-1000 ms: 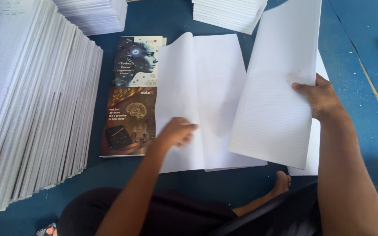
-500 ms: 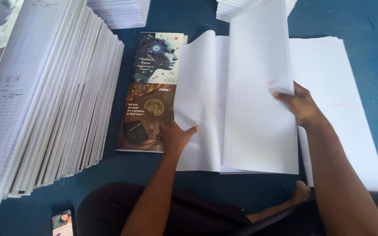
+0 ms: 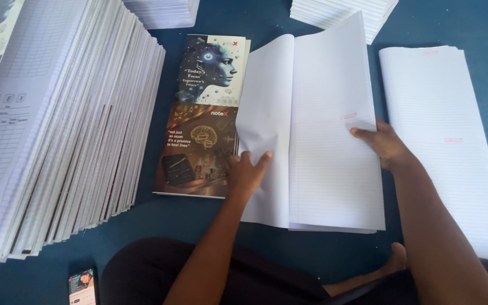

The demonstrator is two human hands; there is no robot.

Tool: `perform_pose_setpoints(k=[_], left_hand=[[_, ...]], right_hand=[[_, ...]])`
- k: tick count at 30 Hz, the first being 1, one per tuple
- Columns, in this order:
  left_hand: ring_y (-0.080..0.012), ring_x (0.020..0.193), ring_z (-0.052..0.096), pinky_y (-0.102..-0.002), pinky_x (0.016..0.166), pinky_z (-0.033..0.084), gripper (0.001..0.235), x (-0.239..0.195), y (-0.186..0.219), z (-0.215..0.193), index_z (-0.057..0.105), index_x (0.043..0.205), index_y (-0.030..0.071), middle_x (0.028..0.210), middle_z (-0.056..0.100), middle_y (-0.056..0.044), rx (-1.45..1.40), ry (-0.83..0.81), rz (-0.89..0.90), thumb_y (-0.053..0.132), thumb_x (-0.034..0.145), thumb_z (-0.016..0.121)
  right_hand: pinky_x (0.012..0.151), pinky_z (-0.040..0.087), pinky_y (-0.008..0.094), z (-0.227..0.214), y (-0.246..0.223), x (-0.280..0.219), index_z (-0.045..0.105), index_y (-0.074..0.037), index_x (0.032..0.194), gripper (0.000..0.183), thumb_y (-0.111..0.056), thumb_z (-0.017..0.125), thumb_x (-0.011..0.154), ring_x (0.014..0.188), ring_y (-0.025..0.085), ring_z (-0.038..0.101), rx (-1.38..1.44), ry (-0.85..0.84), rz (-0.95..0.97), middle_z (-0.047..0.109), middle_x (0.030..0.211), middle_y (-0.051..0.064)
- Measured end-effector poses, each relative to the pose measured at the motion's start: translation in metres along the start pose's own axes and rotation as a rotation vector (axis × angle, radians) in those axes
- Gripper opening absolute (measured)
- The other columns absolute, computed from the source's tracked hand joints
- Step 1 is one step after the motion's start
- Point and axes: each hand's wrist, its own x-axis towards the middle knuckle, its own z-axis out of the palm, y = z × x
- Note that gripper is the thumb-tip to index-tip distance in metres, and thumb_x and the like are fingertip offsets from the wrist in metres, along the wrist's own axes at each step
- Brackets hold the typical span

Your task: The person assembles notebooks by inserting loose index and lined pages into printed covers. They repeatedly pick up a cover, open it, insert a stack of pages, and place the completed notebook onto a growing pile.

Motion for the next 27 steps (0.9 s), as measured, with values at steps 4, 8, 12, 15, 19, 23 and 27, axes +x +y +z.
perform_pose_setpoints(k=[4, 8, 12, 15, 19, 23, 27], left_hand=[[-0.0516, 0.142, 0.028, -0.063, 0.110, 0.032, 0.083, -0.016, 0.017, 0.002, 0.062, 0.131, 0.007, 0.152, 0.030, -0.032, 0.023, 0.002, 0.140, 0.075, 0.085, 0.053], [-0.0530, 0.142, 0.025, -0.066, 0.109, 0.029, 0.071, -0.009, 0.022, 0.002, 0.071, 0.114, 0.008, 0.152, 0.029, -0.034, -0.038, -0.059, 0.131, 0.072, 0.088, 0.059], [-0.0317, 0.120, 0.063, -0.047, 0.112, 0.042, 0.057, 0.016, 0.005, -0.001, 0.073, 0.096, 0.003, 0.112, 0.073, -0.022, -0.199, -0.015, 0.327, 0.059, 0.085, 0.071], [-0.0257, 0.097, 0.067, -0.036, 0.092, 0.050, 0.045, 0.034, 0.000, 0.002, 0.069, 0.103, 0.001, 0.102, 0.073, -0.018, -0.610, -0.029, 0.248, 0.038, 0.080, 0.080], [-0.0232, 0.097, 0.057, -0.033, 0.084, 0.048, 0.049, 0.036, 0.006, -0.014, 0.060, 0.121, -0.002, 0.109, 0.062, -0.023, -0.854, -0.004, 0.254, 0.020, 0.082, 0.080], [-0.0247, 0.111, 0.060, -0.037, 0.096, 0.052, 0.076, 0.015, 0.046, -0.034, 0.039, 0.144, 0.002, 0.123, 0.061, -0.025, -1.025, -0.208, 0.464, 0.015, 0.079, 0.077], [-0.0305, 0.120, 0.062, -0.044, 0.105, 0.051, 0.103, -0.021, 0.083, -0.038, 0.005, 0.161, 0.017, 0.140, 0.057, -0.025, -1.195, -0.614, 0.480, 0.020, 0.082, 0.070]], right_hand=[[0.105, 0.052, 0.048, -0.001, 0.004, 0.002, 0.044, -0.007, 0.149, 0.068, -0.024, 0.068, 0.088, 0.128, 0.035, 0.060, 0.008, 0.006, 0.029, 0.060, 0.137, 0.024], [0.106, 0.052, 0.049, 0.000, 0.008, 0.004, 0.044, -0.006, 0.148, 0.067, -0.025, 0.068, 0.089, 0.129, 0.035, 0.060, 0.024, 0.007, 0.065, 0.060, 0.138, 0.024], [0.107, 0.052, 0.049, 0.001, 0.011, 0.007, 0.044, -0.006, 0.148, 0.066, -0.025, 0.068, 0.088, 0.129, 0.034, 0.060, 0.021, 0.017, 0.072, 0.060, 0.137, 0.024], [0.106, 0.051, 0.048, 0.001, 0.012, 0.008, 0.046, -0.007, 0.147, 0.065, -0.025, 0.068, 0.089, 0.129, 0.033, 0.060, 0.003, 0.028, 0.090, 0.061, 0.138, 0.022], [0.106, 0.051, 0.047, 0.002, 0.011, 0.007, 0.045, -0.008, 0.148, 0.065, -0.025, 0.068, 0.089, 0.129, 0.032, 0.060, 0.009, 0.030, 0.098, 0.061, 0.138, 0.021], [0.105, 0.054, 0.046, 0.001, 0.012, 0.008, 0.047, -0.007, 0.147, 0.064, -0.025, 0.068, 0.089, 0.126, 0.032, 0.063, 0.037, 0.024, 0.104, 0.063, 0.136, 0.021], [0.103, 0.055, 0.045, -0.001, 0.018, 0.013, 0.047, -0.009, 0.146, 0.067, -0.023, 0.070, 0.085, 0.124, 0.032, 0.063, 0.093, -0.007, 0.082, 0.063, 0.135, 0.020]])
